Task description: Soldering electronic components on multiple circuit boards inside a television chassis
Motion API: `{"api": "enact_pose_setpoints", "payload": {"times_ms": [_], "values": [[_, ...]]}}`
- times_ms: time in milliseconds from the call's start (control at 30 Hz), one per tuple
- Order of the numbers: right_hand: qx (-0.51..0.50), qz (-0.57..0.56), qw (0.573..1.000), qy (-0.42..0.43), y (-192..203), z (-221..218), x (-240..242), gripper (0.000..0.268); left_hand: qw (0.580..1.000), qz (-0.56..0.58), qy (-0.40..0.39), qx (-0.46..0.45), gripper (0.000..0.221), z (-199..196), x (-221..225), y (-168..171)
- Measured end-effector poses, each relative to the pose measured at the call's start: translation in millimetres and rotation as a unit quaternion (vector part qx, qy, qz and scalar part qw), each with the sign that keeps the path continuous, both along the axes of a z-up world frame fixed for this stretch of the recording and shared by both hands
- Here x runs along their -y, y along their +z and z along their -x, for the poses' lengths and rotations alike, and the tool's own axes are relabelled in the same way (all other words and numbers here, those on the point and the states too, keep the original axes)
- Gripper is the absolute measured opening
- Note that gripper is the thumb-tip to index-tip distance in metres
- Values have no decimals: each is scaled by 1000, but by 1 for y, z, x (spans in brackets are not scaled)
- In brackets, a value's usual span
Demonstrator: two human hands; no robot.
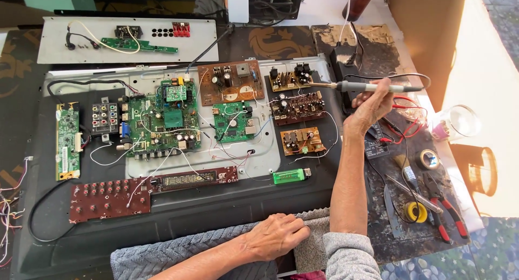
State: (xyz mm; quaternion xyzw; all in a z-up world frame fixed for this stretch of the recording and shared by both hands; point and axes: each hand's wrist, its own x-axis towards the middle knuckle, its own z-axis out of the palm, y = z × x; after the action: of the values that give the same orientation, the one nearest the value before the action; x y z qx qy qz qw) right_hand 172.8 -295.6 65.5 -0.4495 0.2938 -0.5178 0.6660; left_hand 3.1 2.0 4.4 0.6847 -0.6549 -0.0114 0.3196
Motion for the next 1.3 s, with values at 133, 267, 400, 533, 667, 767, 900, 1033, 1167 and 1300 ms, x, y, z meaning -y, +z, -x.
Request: {"api": "enact_pose_setpoints", "payload": {"times_ms": [133, 267, 400, 533, 667, 767, 900, 1033, 1167, 1300], "values": [[-2, -22, 998, -52, -5, -4, 13, 34, 999, 18, 20, 27, 6, -3, 2, -1], [-2, -5, 998, -69, -11, 4, 21, 35, 1000, 3, 0, -4, 7, 2, 2, -5], [-16, 14, 998, -64, -5, 7, 19, 35, 1000, -1, -5, -20, 5, -2, 0, 3], [-14, -1, 997, -71, -8, 6, 28, 37, 1000, -2, -1, 0, 10, -1, 1, -2], [-11, -23, 997, -73, -5, 11, 34, 36, 1000, -4, -4, -6, 11, -1, 1, -1], [-16, -28, 996, -82, -7, 13, 40, 36, 1000, 1, 1, -3, 12, -1, 1, 0], [-15, -15, 997, -79, -10, 13, 41, 35, 1000, 2, 0, -10, 11, 0, 1, -2], [-19, -23, 997, -78, -5, 13, 37, 36, 1000, -2, -1, -5, 13, 0, 0, -2], [-21, -24, 996, -86, -3, 13, 35, 35, 1000, -6, -4, -13, 11, -1, 1, -1], [-28, -6, 997, -78, 1, 16, 26, 36, 1000, 9, -2, -16, 5, -1, 1, 3]]}}
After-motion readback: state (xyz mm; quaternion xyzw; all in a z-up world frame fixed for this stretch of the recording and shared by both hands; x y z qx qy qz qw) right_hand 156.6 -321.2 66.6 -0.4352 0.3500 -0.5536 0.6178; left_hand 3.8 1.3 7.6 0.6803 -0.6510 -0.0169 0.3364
